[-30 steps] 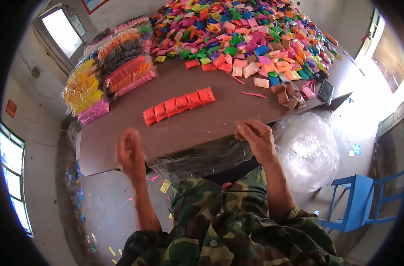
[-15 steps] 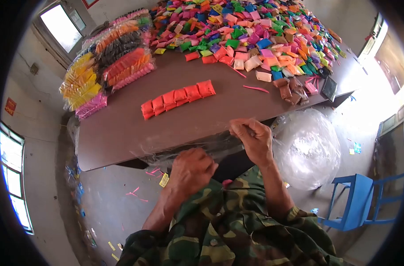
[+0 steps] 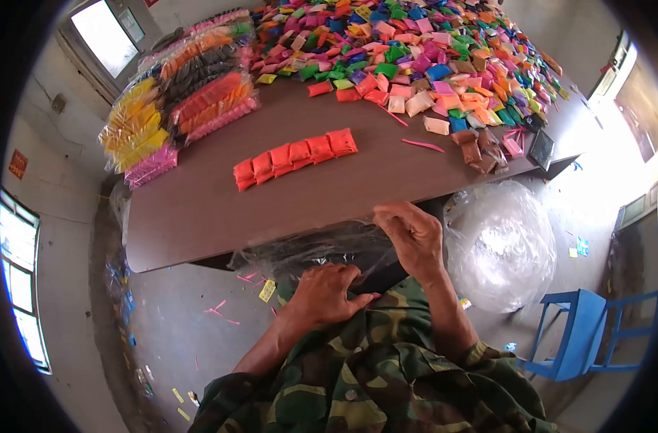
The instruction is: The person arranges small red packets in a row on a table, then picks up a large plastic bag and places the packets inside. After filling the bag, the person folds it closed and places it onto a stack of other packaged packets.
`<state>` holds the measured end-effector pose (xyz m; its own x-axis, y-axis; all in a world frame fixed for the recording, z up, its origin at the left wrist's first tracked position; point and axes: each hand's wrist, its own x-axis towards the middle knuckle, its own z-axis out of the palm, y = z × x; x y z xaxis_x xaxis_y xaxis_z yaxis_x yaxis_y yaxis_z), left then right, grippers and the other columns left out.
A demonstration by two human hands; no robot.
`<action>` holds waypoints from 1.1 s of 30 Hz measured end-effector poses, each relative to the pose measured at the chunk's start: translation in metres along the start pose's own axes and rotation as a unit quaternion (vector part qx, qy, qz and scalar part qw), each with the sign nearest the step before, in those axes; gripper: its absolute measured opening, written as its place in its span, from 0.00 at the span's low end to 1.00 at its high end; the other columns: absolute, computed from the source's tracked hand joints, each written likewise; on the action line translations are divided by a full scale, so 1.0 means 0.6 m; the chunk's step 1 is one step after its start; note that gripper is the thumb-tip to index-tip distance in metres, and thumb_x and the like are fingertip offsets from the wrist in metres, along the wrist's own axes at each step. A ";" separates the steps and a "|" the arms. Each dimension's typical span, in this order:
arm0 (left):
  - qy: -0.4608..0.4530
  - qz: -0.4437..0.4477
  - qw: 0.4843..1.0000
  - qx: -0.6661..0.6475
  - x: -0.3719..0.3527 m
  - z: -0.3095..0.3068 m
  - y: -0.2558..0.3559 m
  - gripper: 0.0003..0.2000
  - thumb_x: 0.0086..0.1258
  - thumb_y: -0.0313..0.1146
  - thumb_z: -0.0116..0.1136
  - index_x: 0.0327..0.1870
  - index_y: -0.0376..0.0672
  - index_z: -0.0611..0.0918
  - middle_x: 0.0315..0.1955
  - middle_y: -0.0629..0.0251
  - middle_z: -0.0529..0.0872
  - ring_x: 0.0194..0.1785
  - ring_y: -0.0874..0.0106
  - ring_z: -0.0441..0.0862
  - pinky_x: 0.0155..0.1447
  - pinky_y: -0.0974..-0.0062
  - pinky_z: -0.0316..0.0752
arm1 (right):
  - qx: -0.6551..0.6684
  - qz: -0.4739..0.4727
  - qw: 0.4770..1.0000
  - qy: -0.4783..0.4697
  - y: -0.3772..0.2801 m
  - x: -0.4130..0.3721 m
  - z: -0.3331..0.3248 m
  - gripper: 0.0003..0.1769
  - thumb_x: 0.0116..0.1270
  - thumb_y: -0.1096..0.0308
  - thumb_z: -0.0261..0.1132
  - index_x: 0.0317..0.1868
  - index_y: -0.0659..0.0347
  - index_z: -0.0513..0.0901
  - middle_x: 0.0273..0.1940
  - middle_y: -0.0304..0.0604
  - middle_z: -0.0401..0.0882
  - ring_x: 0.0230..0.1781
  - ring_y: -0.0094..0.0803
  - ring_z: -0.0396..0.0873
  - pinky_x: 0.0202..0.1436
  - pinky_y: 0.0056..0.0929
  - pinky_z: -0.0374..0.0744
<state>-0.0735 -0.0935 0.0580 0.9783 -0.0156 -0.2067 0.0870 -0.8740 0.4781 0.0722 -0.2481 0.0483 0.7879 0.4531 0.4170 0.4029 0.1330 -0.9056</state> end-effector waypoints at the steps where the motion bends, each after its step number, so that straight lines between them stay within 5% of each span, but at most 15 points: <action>1: -0.025 -0.023 0.999 -0.002 0.001 -0.001 0.002 0.32 0.70 0.58 0.71 0.60 0.36 0.86 0.54 0.51 0.90 0.58 0.50 0.89 0.65 0.50 0.82 | 0.003 -0.003 1.000 0.000 0.006 -0.002 0.001 0.07 0.78 0.74 0.72 0.54 0.64 0.90 0.41 0.39 0.89 0.41 0.21 0.83 0.46 0.22 0.80; 4: 0.149 0.072 0.986 0.014 -0.006 0.037 -0.026 0.29 0.69 0.57 0.71 0.56 0.37 0.86 0.48 0.50 0.91 0.55 0.50 0.89 0.63 0.49 0.82 | -0.005 0.002 1.000 0.009 0.004 -0.008 -0.002 0.08 0.79 0.74 0.71 0.54 0.64 0.90 0.41 0.40 0.89 0.40 0.21 0.83 0.46 0.22 0.80; 7: 0.051 0.003 0.998 0.024 -0.007 0.032 -0.038 0.28 0.70 0.56 0.71 0.56 0.38 0.86 0.48 0.50 0.91 0.56 0.50 0.89 0.63 0.49 0.82 | -0.010 -0.010 1.000 0.023 -0.005 -0.007 -0.001 0.08 0.78 0.75 0.71 0.54 0.66 0.89 0.41 0.40 0.89 0.40 0.21 0.83 0.46 0.22 0.80; 10: -0.030 -0.073 0.996 0.029 -0.003 0.003 -0.010 0.32 0.69 0.55 0.72 0.64 0.38 0.85 0.58 0.48 0.90 0.64 0.47 0.86 0.68 0.50 0.80 | -0.001 -0.029 0.999 0.045 -0.004 -0.007 0.001 0.08 0.78 0.76 0.71 0.54 0.67 0.90 0.42 0.39 0.90 0.40 0.20 0.82 0.46 0.21 0.80; 13: 0.091 0.011 0.994 0.065 -0.012 0.003 -0.019 0.31 0.68 0.54 0.72 0.64 0.38 0.85 0.56 0.48 0.90 0.62 0.48 0.87 0.67 0.51 0.81 | 0.001 -0.026 0.997 0.074 0.001 -0.009 -0.005 0.08 0.79 0.77 0.71 0.55 0.67 0.90 0.43 0.38 0.90 0.40 0.19 0.82 0.46 0.20 0.79; 16: 0.087 -0.012 0.994 0.064 -0.015 -0.021 -0.011 0.31 0.67 0.53 0.74 0.63 0.37 0.85 0.55 0.48 0.90 0.62 0.49 0.87 0.66 0.51 0.81 | 0.015 -0.022 0.996 0.090 0.006 -0.010 -0.023 0.08 0.80 0.77 0.70 0.55 0.67 0.90 0.44 0.36 0.91 0.41 0.17 0.82 0.47 0.19 0.79; 22: 0.255 0.177 0.949 0.060 -0.025 -0.071 0.045 0.28 0.65 0.48 0.79 0.60 0.39 0.86 0.55 0.54 0.91 0.59 0.54 0.89 0.65 0.55 0.82 | 0.031 0.012 0.990 0.138 -0.008 -0.016 -0.060 0.08 0.80 0.78 0.69 0.54 0.69 0.90 0.45 0.40 0.91 0.43 0.22 0.85 0.50 0.22 0.82; 25: 0.359 0.242 0.901 0.000 -0.054 -0.133 0.072 0.23 0.61 0.36 0.82 0.56 0.38 0.88 0.49 0.58 0.93 0.50 0.58 0.92 0.55 0.63 0.87 | 0.013 0.023 0.984 0.177 -0.006 -0.021 -0.102 0.10 0.81 0.71 0.68 0.55 0.70 0.88 0.41 0.41 0.89 0.40 0.24 0.84 0.49 0.25 0.82; 28: 0.512 0.207 0.833 0.027 -0.054 -0.167 0.040 0.16 0.61 0.28 0.81 0.50 0.40 0.90 0.42 0.60 0.93 0.41 0.63 0.92 0.45 0.67 0.87 | 0.049 0.012 0.969 0.242 0.000 -0.026 -0.164 0.10 0.82 0.72 0.68 0.54 0.69 0.90 0.44 0.41 0.90 0.42 0.24 0.84 0.48 0.25 0.82; 30: 0.514 0.093 0.850 -0.071 -0.025 -0.181 -0.006 0.12 0.66 0.26 0.76 0.50 0.39 0.90 0.39 0.59 0.93 0.40 0.64 0.92 0.44 0.67 0.86 | 0.013 0.025 0.953 0.303 -0.003 -0.028 -0.205 0.10 0.82 0.70 0.68 0.54 0.68 0.90 0.43 0.41 0.89 0.41 0.23 0.83 0.47 0.25 0.82; 33: 0.423 0.042 0.902 -0.077 0.067 -0.212 -0.066 0.10 0.73 0.30 0.70 0.52 0.38 0.89 0.45 0.54 0.93 0.45 0.59 0.92 0.47 0.64 0.85 | -0.017 0.012 0.934 0.357 -0.006 -0.030 -0.255 0.12 0.83 0.67 0.67 0.56 0.67 0.90 0.40 0.38 0.88 0.40 0.23 0.83 0.46 0.25 0.82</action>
<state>-0.0135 0.0020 0.1391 0.7702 0.3536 0.5308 -0.0334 -0.8088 0.5871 0.1279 -0.3918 0.0562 0.9014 -0.2501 0.3534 0.3863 0.0960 -0.9174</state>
